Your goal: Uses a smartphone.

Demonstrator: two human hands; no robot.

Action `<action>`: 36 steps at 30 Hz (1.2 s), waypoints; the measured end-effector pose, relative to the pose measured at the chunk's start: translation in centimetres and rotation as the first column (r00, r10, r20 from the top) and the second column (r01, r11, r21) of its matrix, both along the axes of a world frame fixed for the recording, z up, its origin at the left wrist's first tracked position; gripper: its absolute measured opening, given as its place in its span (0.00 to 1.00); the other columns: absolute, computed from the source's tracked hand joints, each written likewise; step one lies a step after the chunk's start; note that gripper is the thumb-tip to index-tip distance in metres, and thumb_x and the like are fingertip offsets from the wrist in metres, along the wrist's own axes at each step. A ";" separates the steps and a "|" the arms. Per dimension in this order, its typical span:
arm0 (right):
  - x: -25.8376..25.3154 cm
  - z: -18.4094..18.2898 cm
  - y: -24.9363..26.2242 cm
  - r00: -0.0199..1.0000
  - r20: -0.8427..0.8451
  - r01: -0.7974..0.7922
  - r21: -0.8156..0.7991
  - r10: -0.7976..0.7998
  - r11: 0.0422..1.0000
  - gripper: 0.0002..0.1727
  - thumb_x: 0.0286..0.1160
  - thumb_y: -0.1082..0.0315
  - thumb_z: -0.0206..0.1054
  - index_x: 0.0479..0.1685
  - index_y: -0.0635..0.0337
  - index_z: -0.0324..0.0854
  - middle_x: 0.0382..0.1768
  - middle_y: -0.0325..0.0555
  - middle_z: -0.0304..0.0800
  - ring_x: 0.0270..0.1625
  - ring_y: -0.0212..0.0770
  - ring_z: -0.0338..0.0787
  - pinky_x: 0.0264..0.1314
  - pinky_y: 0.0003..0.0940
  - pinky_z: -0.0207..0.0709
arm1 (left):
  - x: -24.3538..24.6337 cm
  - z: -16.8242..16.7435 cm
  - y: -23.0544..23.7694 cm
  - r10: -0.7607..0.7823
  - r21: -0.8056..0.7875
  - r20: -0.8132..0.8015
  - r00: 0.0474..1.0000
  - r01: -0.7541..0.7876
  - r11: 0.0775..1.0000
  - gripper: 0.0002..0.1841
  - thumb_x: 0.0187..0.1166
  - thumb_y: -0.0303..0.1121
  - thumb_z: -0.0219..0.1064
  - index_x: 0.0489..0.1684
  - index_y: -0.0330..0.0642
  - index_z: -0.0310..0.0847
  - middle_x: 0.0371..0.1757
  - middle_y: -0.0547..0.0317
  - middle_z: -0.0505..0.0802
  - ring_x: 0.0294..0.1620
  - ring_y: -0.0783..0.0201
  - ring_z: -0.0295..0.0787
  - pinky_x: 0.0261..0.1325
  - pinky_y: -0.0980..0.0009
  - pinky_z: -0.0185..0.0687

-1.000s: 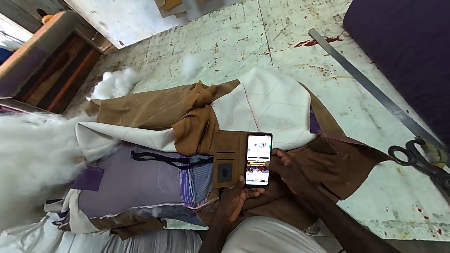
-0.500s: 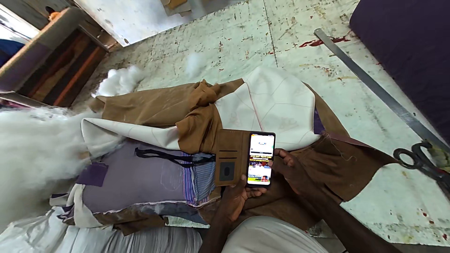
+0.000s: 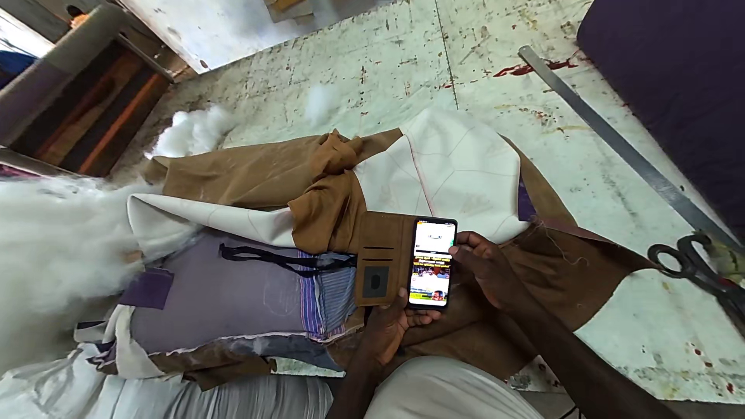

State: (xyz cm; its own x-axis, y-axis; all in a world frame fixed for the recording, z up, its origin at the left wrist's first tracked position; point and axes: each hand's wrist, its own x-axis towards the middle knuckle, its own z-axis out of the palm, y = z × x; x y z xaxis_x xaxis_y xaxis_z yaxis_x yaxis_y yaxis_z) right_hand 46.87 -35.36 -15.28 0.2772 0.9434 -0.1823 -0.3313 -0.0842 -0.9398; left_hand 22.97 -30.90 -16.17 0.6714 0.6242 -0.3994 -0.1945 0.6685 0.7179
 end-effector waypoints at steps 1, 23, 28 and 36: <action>-0.1 -0.1 -0.1 1.000 -0.014 -0.004 -0.006 0.004 1.000 0.12 0.85 0.70 0.61 0.62 0.60 0.79 0.44 0.48 0.92 0.46 0.39 0.92 0.52 0.36 0.87 | 0.0 0.0 0.0 0.004 -0.005 -0.001 1.000 -0.004 1.000 0.22 0.93 0.36 0.49 0.73 0.25 0.71 0.56 0.26 0.90 0.52 0.40 0.95 0.62 0.51 0.90; -0.5 -1.4 -1.1 1.000 -0.019 -0.021 0.008 0.021 1.000 0.13 0.83 0.69 0.64 0.63 0.59 0.80 0.42 0.51 0.93 0.41 0.42 0.92 0.43 0.35 0.88 | 0.1 0.0 -0.1 0.021 -0.029 -0.017 1.000 -0.021 0.999 0.22 0.94 0.34 0.47 0.73 0.22 0.68 0.56 0.24 0.90 0.51 0.39 0.95 0.60 0.50 0.91; -0.5 -1.7 -1.1 0.999 -0.030 -0.033 -0.003 0.033 0.999 0.14 0.83 0.68 0.63 0.63 0.58 0.81 0.44 0.51 0.93 0.42 0.43 0.92 0.45 0.38 0.88 | 0.0 -0.2 -0.2 0.022 -0.032 -0.006 1.000 -0.022 0.999 0.22 0.94 0.35 0.48 0.72 0.21 0.69 0.56 0.25 0.90 0.51 0.40 0.95 0.59 0.51 0.92; 0.4 -2.7 -1.3 0.981 -0.163 -0.097 0.056 0.105 0.994 0.17 0.86 0.71 0.56 0.69 0.61 0.80 0.52 0.56 0.91 0.46 0.46 0.92 0.48 0.40 0.89 | 0.0 -0.4 -0.1 0.042 -0.041 0.006 0.999 -0.041 0.998 0.22 0.94 0.35 0.48 0.72 0.23 0.68 0.56 0.24 0.90 0.50 0.38 0.95 0.58 0.50 0.92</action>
State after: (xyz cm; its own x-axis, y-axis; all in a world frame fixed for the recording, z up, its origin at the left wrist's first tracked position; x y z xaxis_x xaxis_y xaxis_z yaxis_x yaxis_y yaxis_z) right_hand 47.30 -36.70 -18.02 0.1496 0.9737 -0.1716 -0.4750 -0.0814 -0.8762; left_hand 22.96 -31.00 -16.61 0.6482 0.6350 -0.4202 -0.2278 0.6883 0.6887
